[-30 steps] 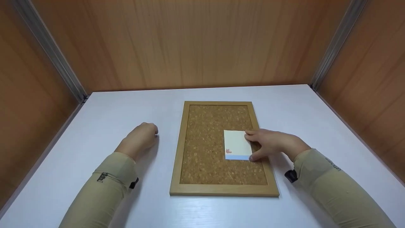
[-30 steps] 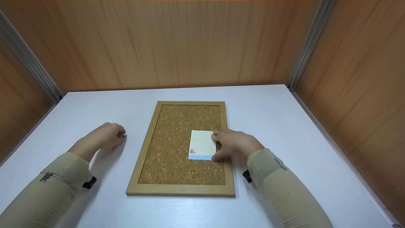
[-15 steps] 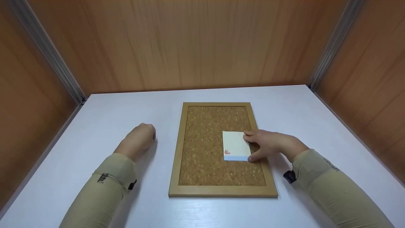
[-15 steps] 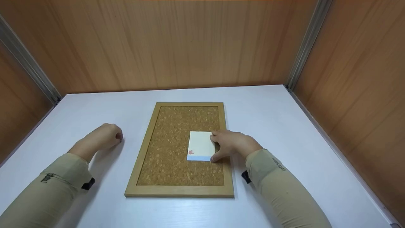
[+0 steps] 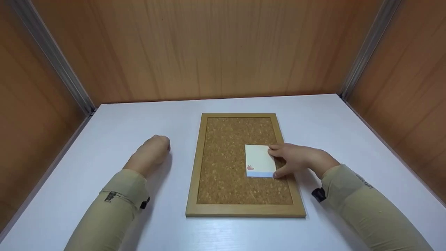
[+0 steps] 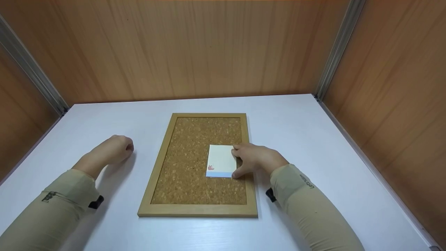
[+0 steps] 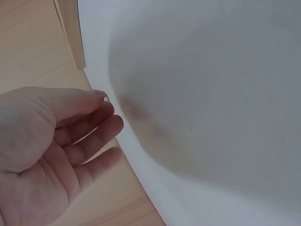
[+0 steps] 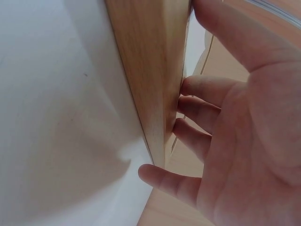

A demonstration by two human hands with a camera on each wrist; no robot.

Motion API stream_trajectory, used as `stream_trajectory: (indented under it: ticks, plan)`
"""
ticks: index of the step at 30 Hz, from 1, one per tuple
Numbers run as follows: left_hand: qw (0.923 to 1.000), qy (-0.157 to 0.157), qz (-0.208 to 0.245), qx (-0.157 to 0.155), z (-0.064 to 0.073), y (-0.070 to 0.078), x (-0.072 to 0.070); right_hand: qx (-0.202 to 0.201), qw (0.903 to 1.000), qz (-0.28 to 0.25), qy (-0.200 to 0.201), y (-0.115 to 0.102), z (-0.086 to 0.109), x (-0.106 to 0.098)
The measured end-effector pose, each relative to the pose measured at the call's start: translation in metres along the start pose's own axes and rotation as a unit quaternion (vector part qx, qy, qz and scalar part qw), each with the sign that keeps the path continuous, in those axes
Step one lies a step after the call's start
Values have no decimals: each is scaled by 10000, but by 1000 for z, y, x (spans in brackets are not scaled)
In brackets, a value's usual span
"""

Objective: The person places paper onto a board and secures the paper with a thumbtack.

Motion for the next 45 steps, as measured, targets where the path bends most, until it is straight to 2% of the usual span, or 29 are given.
stream_trajectory:
  ticks: [6, 12, 19, 22, 26, 30, 37, 41, 45]
  plan:
    - [9993, 123, 363, 9, -5, -3, -5, -1, 10000, -59, 5, 0, 1, 0]
    - [9987, 190, 465, -24, -5, -3, -6, -31, 10000, -88, 3, 1, 1, 1]
    - [9993, -199, 319, 24, -4, -3, -4, -56, 10000, -53, -16, 0, 3, 0]
    - [9996, -244, 167, 22, -3, -4, -4, -56, 10000, -63, -18, -1, 3, -1]
    - [9995, -298, -8, -68, 1, -5, -2, -25, 10000, -85, -10, -2, 3, -1]
    - [9986, -461, -158, -200, 3, -6, 0, -3, 10000, -85, 0, -2, 3, 0]
    - [9958, -787, -397, -229, 3, -5, 3, 25, 9999, -95, 49, -1, 3, -1]
    - [9963, -798, -287, -155, 4, -3, 2, -1, 10000, -51, 41, -1, 3, 0]
    - [9979, -636, 34, -66, 5, -3, -2, -80, 9999, -44, 51, 0, 3, 0]
Point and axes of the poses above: each hand's wrist, its own z-axis away from the middle knuckle, its own x-axis out of the palm, y = z × x, the point moved 5 cm from there along -z, towards the middle knuckle, and after that the axes turned 9 degrees about y, right-handed, at the moved point
